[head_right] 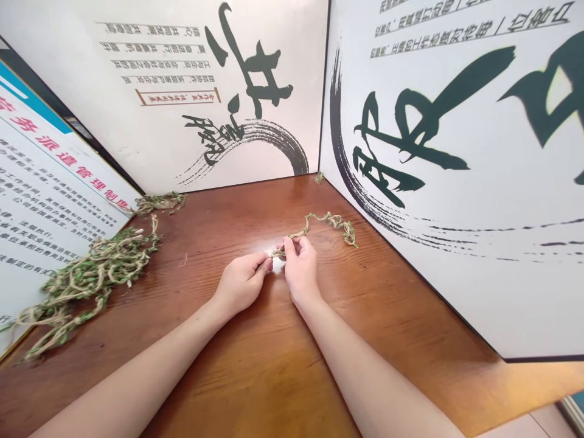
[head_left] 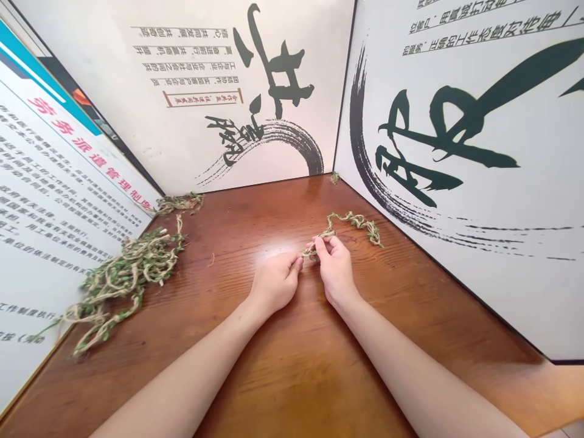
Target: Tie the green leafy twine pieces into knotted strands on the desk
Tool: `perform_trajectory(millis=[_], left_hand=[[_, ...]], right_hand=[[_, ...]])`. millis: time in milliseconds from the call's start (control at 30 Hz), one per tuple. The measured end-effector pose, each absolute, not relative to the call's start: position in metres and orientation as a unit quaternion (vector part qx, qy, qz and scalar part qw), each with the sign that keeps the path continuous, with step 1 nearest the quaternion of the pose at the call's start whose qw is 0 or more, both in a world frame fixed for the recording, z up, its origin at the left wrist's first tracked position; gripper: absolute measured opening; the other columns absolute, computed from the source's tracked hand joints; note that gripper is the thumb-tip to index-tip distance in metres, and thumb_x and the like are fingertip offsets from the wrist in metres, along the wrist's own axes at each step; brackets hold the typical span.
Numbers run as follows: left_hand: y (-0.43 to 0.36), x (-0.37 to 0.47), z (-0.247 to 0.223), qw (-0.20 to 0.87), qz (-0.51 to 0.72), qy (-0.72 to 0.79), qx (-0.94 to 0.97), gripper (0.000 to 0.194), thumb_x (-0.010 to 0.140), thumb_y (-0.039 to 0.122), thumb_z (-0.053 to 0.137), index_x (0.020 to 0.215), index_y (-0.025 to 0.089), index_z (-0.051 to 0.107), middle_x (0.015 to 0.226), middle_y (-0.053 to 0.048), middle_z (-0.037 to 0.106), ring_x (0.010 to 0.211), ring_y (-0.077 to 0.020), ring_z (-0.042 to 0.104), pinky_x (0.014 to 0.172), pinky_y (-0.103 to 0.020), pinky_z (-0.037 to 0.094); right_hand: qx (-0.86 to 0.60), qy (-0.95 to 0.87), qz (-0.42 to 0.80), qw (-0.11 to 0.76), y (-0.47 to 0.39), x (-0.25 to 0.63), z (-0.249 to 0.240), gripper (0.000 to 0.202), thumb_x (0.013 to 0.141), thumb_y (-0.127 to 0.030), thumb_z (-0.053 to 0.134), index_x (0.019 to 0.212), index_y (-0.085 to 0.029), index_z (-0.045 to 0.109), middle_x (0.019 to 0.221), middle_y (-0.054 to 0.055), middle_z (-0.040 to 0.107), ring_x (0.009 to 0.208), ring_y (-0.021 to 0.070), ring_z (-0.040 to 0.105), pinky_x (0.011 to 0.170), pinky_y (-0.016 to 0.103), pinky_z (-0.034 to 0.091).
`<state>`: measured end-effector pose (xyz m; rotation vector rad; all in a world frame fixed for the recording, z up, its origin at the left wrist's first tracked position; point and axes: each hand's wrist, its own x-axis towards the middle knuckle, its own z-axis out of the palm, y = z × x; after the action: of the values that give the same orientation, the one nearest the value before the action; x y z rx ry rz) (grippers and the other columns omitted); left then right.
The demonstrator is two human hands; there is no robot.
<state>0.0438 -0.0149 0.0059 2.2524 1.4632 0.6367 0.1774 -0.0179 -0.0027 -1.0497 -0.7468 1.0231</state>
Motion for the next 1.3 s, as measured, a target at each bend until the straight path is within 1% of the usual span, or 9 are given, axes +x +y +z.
perform_trajectory(millis=[400,667,733,800,867,933,1100,1200,1300], left_hand=[[-0.016,0.045,0.006,0.157,0.213,0.539,0.800,0.034,0.096,0.033,0.043,0.066,0.017,0.043,0.070,-0.004,0.059,0.064,-0.0171,0.045,0.063,-0.029,0.025],[-0.018,0.045,0.007,0.147,0.202,0.565,0.787,0.035,0.097,0.036,0.042,0.069,0.017,0.051,0.075,-0.003,0.061,0.071,-0.0181,0.049,0.065,-0.032,0.028],[-0.018,0.045,0.008,0.129,0.233,0.563,0.783,0.031,0.096,0.036,0.044,0.079,0.018,0.063,0.087,-0.005,0.064,0.083,-0.0203,0.054,0.074,-0.034,0.033],[-0.019,0.044,0.009,0.098,0.284,0.559,0.773,0.029,0.095,0.036,0.048,0.108,0.021,0.069,0.110,-0.007,0.064,0.104,-0.0247,0.054,0.089,-0.040,0.034],[-0.021,0.043,0.009,0.062,0.337,0.552,0.760,0.044,0.093,0.033,0.050,0.135,0.023,0.059,0.130,-0.010,0.056,0.119,-0.0281,0.049,0.100,-0.046,0.031],[-0.022,0.043,0.007,0.031,0.380,0.529,0.758,0.051,0.093,0.033,0.052,0.142,0.019,0.053,0.136,-0.013,0.051,0.123,-0.0284,0.047,0.104,-0.047,0.031],[-0.016,0.043,-0.004,0.033,0.418,0.428,0.801,0.048,0.093,0.030,0.057,0.137,0.012,0.054,0.125,-0.013,0.061,0.115,-0.0229,0.057,0.101,-0.039,0.044],[-0.011,0.043,-0.011,0.087,0.430,0.414,0.797,0.034,0.096,0.024,0.054,0.127,0.013,0.062,0.114,-0.010,0.070,0.101,-0.0187,0.066,0.091,-0.033,0.052],[-0.010,0.042,-0.010,0.132,0.444,0.422,0.780,0.026,0.098,0.022,0.050,0.114,0.016,0.069,0.106,-0.006,0.073,0.091,-0.0159,0.069,0.082,-0.029,0.053]], right_hand=[[-0.480,-0.310,0.426,0.701,-0.015,0.181,-0.005,0.031,0.079,-0.045,0.064,0.084,-0.015,0.057,0.084,0.005,0.065,0.075,0.0137,0.060,0.076,0.030,0.048],[-0.460,-0.288,0.444,0.713,-0.014,0.184,-0.003,0.032,0.077,-0.044,0.069,0.083,-0.015,0.058,0.083,0.005,0.066,0.074,0.0145,0.061,0.076,0.031,0.051],[-0.456,-0.313,0.446,0.704,-0.015,0.185,-0.001,0.033,0.077,-0.045,0.071,0.082,-0.014,0.060,0.083,0.005,0.066,0.074,0.0150,0.061,0.076,0.032,0.051],[-0.460,-0.330,0.440,0.697,-0.016,0.185,0.001,0.033,0.077,-0.045,0.072,0.082,-0.014,0.062,0.082,0.005,0.066,0.073,0.0152,0.061,0.075,0.031,0.051],[-0.465,-0.341,0.437,0.690,-0.018,0.185,0.003,0.032,0.076,-0.044,0.073,0.080,-0.014,0.065,0.078,0.005,0.065,0.072,0.0152,0.059,0.074,0.031,0.050],[-0.467,-0.346,0.441,0.684,-0.019,0.184,0.004,0.030,0.076,-0.043,0.075,0.076,-0.014,0.066,0.075,0.004,0.063,0.071,0.0146,0.057,0.072,0.029,0.048],[-0.443,-0.375,0.488,0.651,-0.023,0.178,0.005,0.026,0.071,-0.039,0.078,0.075,-0.014,0.073,0.078,0.004,0.067,0.076,0.0144,0.059,0.074,0.026,0.047],[-0.431,-0.388,0.518,0.629,-0.023,0.174,0.003,0.030,0.070,-0.041,0.079,0.081,-0.013,0.075,0.085,0.006,0.070,0.079,0.0156,0.062,0.075,0.027,0.049],[-0.467,-0.385,0.512,0.609,-0.023,0.174,0.004,0.037,0.071,-0.047,0.076,0.084,-0.012,0.075,0.083,0.007,0.070,0.072,0.0158,0.060,0.067,0.028,0.048]])
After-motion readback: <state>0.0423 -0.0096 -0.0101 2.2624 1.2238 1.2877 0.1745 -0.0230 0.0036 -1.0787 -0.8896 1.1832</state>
